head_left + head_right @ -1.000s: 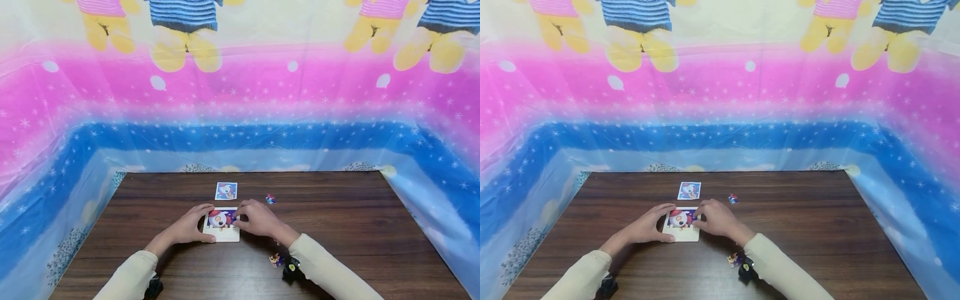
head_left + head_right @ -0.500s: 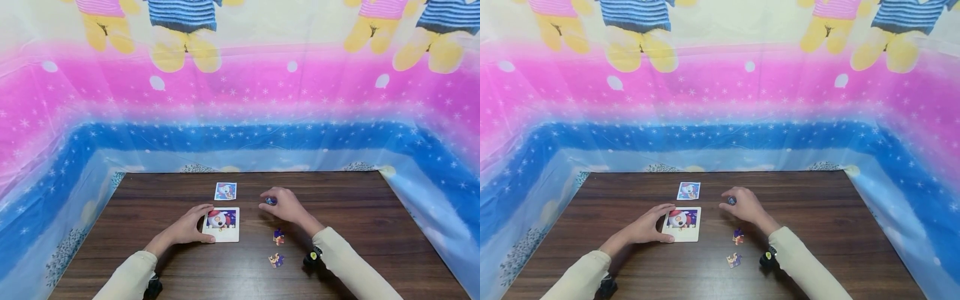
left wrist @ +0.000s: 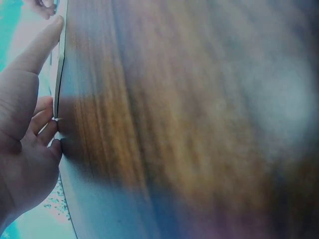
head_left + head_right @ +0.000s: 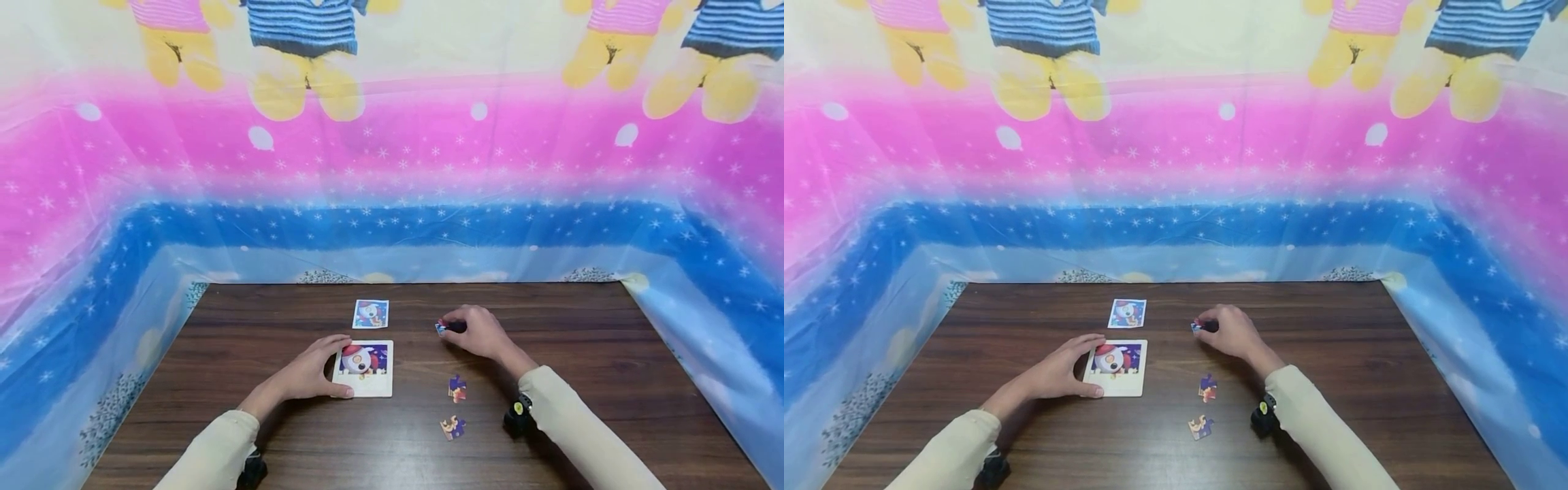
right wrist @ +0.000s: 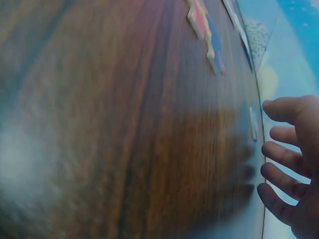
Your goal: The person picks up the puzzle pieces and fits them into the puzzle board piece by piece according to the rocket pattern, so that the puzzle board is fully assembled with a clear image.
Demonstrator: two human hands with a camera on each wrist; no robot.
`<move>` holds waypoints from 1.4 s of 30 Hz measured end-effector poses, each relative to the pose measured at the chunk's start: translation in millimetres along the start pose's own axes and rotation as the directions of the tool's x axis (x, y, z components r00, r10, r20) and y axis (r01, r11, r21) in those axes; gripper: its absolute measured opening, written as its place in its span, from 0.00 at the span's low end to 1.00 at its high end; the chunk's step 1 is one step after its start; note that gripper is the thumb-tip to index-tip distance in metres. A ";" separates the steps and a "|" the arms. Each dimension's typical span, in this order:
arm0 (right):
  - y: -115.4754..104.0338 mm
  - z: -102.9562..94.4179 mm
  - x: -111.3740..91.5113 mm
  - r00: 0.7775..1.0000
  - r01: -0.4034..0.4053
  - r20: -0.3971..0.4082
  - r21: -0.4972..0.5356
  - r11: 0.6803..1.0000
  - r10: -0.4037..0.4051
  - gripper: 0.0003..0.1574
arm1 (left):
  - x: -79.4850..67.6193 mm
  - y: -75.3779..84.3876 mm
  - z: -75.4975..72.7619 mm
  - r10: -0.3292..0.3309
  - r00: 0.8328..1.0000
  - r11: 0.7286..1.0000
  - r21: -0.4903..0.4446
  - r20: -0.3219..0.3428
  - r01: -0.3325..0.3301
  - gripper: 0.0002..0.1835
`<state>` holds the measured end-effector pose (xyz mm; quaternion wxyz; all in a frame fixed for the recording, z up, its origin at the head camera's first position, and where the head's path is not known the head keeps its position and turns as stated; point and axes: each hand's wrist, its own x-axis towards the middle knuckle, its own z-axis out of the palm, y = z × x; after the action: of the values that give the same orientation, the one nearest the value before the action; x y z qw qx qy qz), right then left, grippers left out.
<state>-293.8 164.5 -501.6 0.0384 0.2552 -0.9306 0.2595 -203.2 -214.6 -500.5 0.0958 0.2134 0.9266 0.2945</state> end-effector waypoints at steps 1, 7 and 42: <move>0.4 -0.1 0.6 1.000 0.007 0.008 -0.010 1.000 -0.007 0.21 | 0.1 -0.4 0.3 0.002 1.000 1.000 0.003 -0.002 -0.002 0.57; 2.3 0.8 2.6 0.998 0.045 0.040 -0.086 0.995 -0.041 0.20 | 0.5 -2.0 1.4 -0.001 1.000 1.000 -0.001 0.002 0.001 0.57; 8.1 -2.2 3.4 0.998 0.058 0.045 -0.108 0.992 -0.054 0.17 | -0.2 -1.1 -0.1 0.000 1.000 1.000 -0.008 0.001 0.000 0.57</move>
<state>-300.9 170.0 -502.7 0.0402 0.2842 -0.9364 0.2018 -203.5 -215.6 -501.1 0.0972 0.2132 0.9253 0.2981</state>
